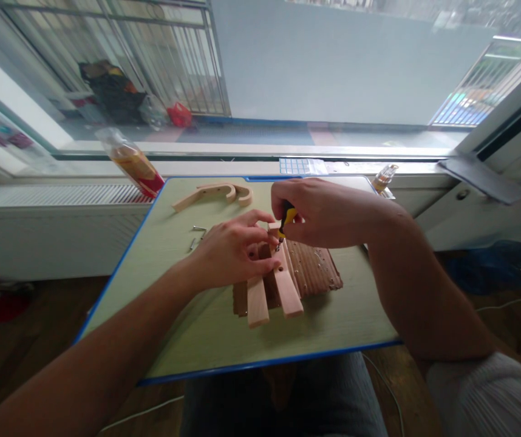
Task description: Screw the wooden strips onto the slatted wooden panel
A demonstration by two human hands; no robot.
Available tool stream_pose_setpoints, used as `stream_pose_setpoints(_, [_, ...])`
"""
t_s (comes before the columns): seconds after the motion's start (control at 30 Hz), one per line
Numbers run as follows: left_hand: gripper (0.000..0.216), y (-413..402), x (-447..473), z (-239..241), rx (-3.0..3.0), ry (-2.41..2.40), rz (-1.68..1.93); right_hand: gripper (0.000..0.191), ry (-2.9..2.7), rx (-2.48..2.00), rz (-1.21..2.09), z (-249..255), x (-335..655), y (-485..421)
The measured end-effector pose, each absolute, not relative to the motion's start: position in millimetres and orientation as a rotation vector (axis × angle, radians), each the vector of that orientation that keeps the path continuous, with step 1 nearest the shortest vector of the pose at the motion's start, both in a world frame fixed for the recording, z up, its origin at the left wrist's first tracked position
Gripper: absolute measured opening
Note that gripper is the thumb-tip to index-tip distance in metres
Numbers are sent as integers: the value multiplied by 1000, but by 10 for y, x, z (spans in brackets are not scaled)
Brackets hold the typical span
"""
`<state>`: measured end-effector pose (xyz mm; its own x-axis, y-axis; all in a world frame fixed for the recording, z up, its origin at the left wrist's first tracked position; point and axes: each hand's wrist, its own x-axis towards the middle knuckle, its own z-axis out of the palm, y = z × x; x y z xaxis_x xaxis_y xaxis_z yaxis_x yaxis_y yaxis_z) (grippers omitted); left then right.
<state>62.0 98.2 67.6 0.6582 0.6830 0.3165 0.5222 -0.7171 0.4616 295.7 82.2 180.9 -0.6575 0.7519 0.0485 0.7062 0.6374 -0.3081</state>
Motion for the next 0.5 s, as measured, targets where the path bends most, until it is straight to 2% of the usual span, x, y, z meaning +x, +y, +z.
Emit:
stream_pose_setpoints(0.23, [22,982,613,679,2555,943,681,18,-2650,-1190,309,1826,2947,794])
stream_pose_setpoints(0.43, [20,981,616,692,2540,931,682,8,-2586,-1328,141,1765,2890,818])
stream_pose_setpoints(0.5, [18,971,625,708,2530,942,674,14,-2572,-1397,95,1743,2857,823])
